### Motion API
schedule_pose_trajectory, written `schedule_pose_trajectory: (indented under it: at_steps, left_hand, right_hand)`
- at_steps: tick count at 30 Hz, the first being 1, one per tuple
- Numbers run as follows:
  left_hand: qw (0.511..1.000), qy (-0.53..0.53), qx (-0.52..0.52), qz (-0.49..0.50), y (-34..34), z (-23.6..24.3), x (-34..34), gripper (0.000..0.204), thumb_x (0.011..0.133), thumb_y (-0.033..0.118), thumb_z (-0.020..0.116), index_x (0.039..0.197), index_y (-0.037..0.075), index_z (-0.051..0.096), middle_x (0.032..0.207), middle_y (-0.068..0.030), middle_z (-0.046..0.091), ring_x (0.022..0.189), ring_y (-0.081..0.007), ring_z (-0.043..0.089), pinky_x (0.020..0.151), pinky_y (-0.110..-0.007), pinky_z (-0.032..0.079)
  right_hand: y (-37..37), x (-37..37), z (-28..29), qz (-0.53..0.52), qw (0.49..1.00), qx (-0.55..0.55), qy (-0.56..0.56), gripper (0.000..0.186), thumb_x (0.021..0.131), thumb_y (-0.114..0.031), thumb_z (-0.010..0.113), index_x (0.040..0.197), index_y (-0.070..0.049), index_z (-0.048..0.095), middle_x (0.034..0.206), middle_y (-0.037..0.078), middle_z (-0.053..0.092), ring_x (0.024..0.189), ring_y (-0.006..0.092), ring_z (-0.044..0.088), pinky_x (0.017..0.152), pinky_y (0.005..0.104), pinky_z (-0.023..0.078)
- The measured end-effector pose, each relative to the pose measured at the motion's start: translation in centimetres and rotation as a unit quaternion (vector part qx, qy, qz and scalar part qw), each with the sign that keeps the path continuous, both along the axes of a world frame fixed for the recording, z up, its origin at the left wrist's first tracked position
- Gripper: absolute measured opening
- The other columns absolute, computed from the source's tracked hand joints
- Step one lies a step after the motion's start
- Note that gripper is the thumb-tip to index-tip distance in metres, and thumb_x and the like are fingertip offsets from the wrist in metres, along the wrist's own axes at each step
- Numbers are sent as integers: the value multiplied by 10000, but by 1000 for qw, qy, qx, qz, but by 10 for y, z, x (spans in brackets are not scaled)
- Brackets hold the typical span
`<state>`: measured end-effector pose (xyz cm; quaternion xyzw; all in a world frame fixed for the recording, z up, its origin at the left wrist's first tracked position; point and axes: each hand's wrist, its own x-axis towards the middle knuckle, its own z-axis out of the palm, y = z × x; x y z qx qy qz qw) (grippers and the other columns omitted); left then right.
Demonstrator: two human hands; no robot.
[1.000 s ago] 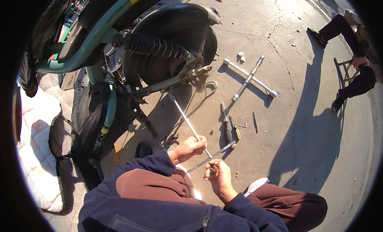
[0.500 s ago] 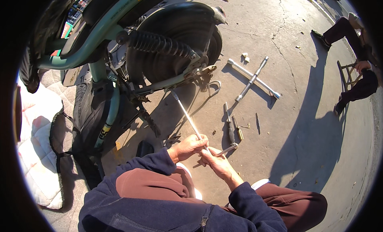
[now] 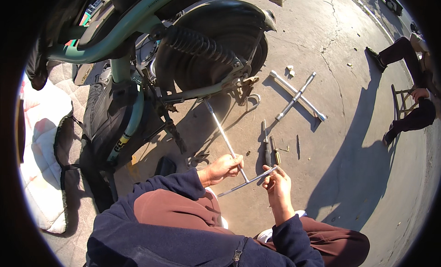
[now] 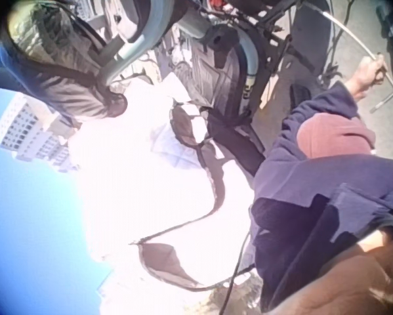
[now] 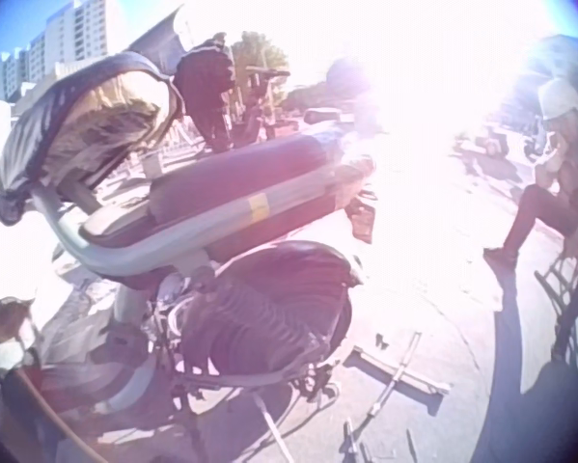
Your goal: The person works on the rear wheel area of a teal scooter, using a T-handle wrench to loosen and tighten bolts on the axle and brake assembly. They also use a screwdriver to adjust components near the brake caliper and rear fender.
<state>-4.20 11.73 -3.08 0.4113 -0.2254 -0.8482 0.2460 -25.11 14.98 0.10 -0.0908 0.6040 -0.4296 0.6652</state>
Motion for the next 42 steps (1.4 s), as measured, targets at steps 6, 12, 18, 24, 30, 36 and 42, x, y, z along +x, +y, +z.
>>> schedule_pose_trajectory:
  at_steps: [6, 12, 18, 24, 30, 36, 42]
  left_hand:
    - [1000, -5, 2, 14, -9, 7, -8, 273, 1006, 282, 470, 850, 71, 546, 609, 63, 344, 540, -57, 289, 543, -219, 294]
    - [999, 39, 12, 8, -7, 10, 2, 260, 997, 275, 484, 838, 78, 548, 612, 61, 357, 536, -52, 301, 552, -221, 304]
    - [999, 19, 3, 27, -11, 5, -2, 275, 996, 279, 486, 820, 75, 546, 606, 66, 352, 538, -49, 295, 526, -212, 275]
    - [998, 29, 24, 53, -15, 4, 8, 301, 1001, 314, 486, 824, 80, 549, 618, 68, 359, 543, -51, 311, 529, -208, 298]
    - [997, 61, 50, 27, -3, -11, 8, 291, 991, 335, 506, 868, 74, 552, 618, 68, 371, 545, -43, 320, 525, -201, 314]
    - [999, 1, -26, -42, 5, -18, 8, 283, 977, 309, 539, 939, 30, 570, 636, 32, 455, 598, -75, 455, 547, -219, 383]
    - [967, -135, -157, -148, -10, -13, 8, 326, 948, 351, 583, 970, 28, 624, 767, -17, 597, 663, -88, 523, 621, -242, 445]
  right_hand:
    - [58, 51, 40, 534, 669, -455, 243, 384, 752, -10, 566, 1132, -32, 615, 989, 130, 676, 735, 312, 645, 700, 379, 525]
    - [39, 34, 2, 241, 916, -183, 264, 626, 796, 144, 403, 1400, -14, 355, 1145, 220, 615, 755, 339, 642, 664, 388, 521]
    - [77, 43, -3, 654, 604, -231, 393, 357, 843, -76, 483, 1183, 3, 558, 928, 206, 679, 693, 347, 671, 624, 438, 531]
    - [71, 21, -58, 437, 826, -60, 351, 293, 865, -57, 486, 1135, -5, 587, 1004, 163, 692, 959, 343, 654, 862, 405, 502]
    - [41, 13, -41, 247, 968, -10, 44, 365, 858, 22, 422, 1217, -1, 484, 1070, 138, 652, 855, 188, 622, 779, 336, 491]
    - [37, 20, -13, 114, 922, 2, -369, 599, 874, -146, 598, 1410, -70, 342, 1312, 187, 511, 1170, 298, 537, 1039, 442, 390]
    - [44, 28, -28, 79, 952, 82, -284, 272, 982, -209, 527, 1177, -19, 525, 827, 23, 547, 600, 86, 474, 584, 260, 437]
